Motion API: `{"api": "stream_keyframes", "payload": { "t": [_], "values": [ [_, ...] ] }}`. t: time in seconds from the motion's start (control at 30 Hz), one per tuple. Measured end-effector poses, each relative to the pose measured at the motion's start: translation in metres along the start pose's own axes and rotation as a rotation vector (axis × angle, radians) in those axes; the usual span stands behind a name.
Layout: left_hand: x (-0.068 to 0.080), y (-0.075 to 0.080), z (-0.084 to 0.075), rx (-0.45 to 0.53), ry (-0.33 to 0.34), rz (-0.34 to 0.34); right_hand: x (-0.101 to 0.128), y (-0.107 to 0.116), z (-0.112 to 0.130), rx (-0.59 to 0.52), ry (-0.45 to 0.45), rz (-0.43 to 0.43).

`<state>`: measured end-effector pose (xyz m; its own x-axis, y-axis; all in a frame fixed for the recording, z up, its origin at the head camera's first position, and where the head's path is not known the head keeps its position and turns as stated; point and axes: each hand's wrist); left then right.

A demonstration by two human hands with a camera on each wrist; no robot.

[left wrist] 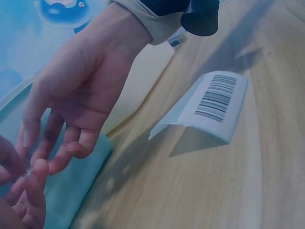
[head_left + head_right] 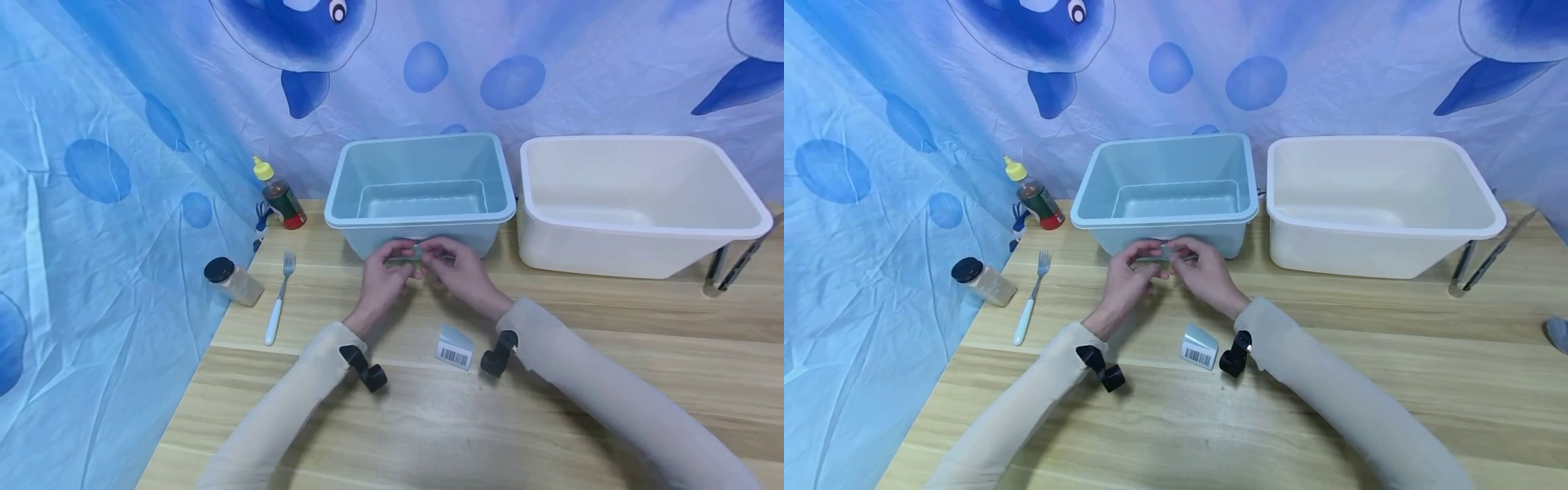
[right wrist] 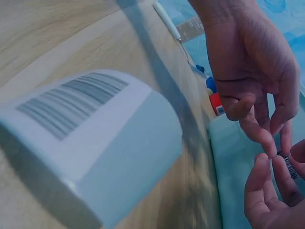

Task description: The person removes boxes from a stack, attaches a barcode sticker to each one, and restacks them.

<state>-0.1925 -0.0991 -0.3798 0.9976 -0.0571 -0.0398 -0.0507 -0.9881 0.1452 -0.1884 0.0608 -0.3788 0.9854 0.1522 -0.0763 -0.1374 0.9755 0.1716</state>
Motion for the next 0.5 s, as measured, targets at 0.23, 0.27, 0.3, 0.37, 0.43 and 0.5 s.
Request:
{"api": "stream_keyframes", "payload": {
  "t": [0.23,0.27,0.3,0.37,0.43,0.5],
  "values": [
    [-0.004,-0.001,0.006,-0.017,0.010,-0.005,-0.006,-0.001,-0.008,-0.030,-0.067,0.014],
    [-0.005,-0.001,0.006,-0.024,0.015,-0.001,-0.006,-0.001,-0.010,-0.029,-0.078,0.022],
    [-0.005,-0.001,0.007,-0.030,0.021,0.002,-0.005,-0.001,-0.011,-0.029,-0.085,0.031],
    [-0.005,-0.002,0.006,-0.037,0.022,0.005,-0.005,0.000,-0.012,-0.033,-0.083,0.041],
    [-0.005,-0.002,0.005,-0.041,0.015,0.007,-0.006,0.001,-0.011,-0.034,-0.064,0.040],
    [-0.006,-0.002,0.003,-0.039,0.002,0.005,-0.006,0.002,-0.009,-0.033,-0.050,0.035]
  ]
}}
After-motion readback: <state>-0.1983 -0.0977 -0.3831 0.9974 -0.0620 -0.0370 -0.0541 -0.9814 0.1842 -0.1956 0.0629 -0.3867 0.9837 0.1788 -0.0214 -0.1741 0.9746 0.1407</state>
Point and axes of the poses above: each hand's wrist, its own x-axis away from the middle knuckle, its own y-axis out of the back of the hand, z = x × y, and after that the axes turned 2 degrees about -z, right-handed
